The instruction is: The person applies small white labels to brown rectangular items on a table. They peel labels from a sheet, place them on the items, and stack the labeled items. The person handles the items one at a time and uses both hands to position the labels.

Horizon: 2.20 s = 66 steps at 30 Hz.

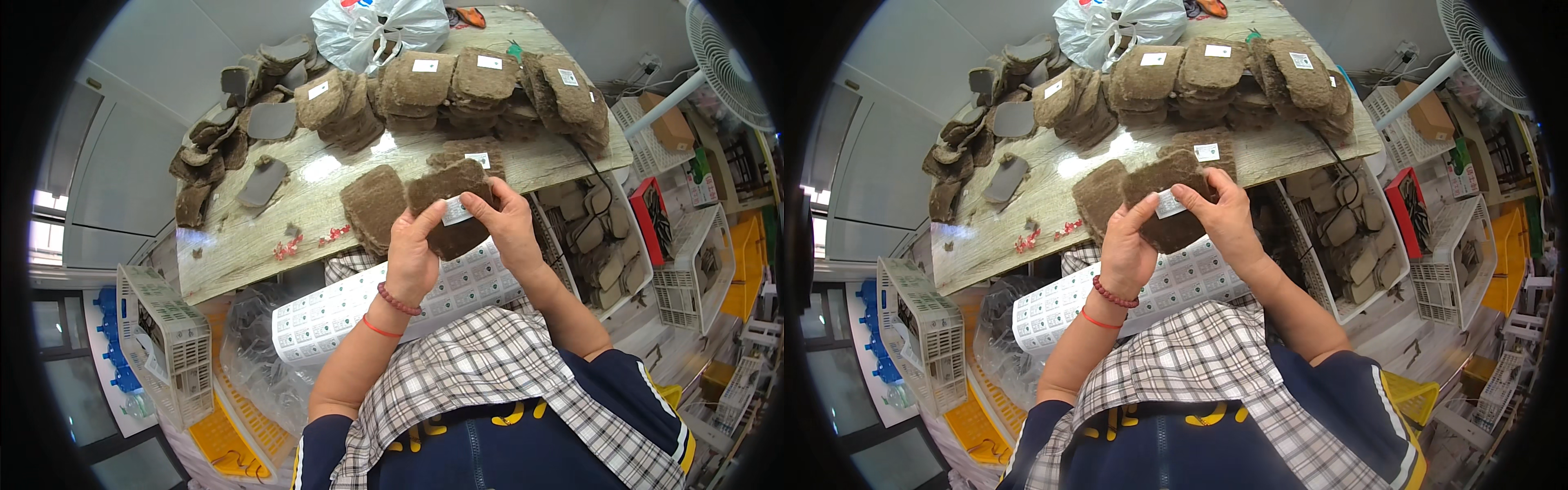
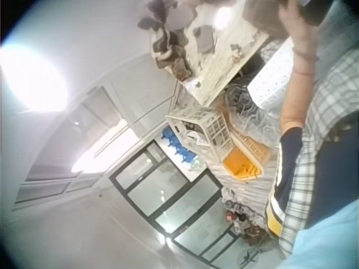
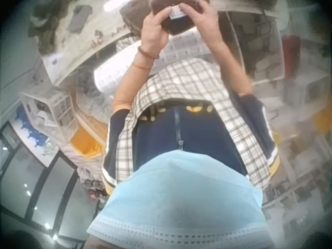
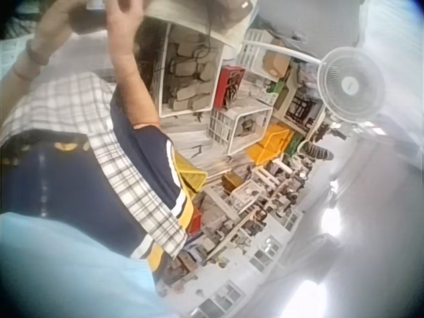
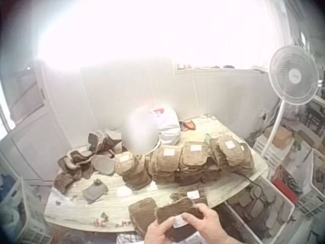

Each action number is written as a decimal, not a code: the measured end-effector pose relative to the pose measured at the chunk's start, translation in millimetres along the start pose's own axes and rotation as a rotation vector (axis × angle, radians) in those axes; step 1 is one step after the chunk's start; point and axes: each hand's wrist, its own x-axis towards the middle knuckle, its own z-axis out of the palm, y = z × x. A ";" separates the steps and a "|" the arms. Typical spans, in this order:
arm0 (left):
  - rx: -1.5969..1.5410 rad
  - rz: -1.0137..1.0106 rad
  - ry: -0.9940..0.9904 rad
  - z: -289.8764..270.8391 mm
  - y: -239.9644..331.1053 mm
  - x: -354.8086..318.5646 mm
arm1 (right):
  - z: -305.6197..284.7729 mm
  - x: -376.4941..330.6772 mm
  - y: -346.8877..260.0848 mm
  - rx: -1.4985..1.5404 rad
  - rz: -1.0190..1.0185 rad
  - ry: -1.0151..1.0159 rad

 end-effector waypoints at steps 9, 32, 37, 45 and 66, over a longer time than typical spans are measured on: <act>0.268 0.105 0.030 -11.5 -9.3 1.2 | 2.2 -4.2 -11.4 0.058 0.037 -0.069; 1.642 0.473 0.101 -101.0 20.6 -69.7 | 16.9 -30.6 40.8 -0.965 -0.585 -0.321; 1.546 0.462 0.146 -101.4 18.3 -68.7 | 13.6 -30.2 45.4 -1.042 -0.797 -0.305; 1.497 0.477 0.157 -105.2 17.9 -64.9 | 17.5 -28.0 44.8 -0.961 -0.741 -0.296; 1.879 0.728 0.133 -86.9 31.8 -30.6 | 81.3 86.6 38.7 -0.401 -0.041 -0.347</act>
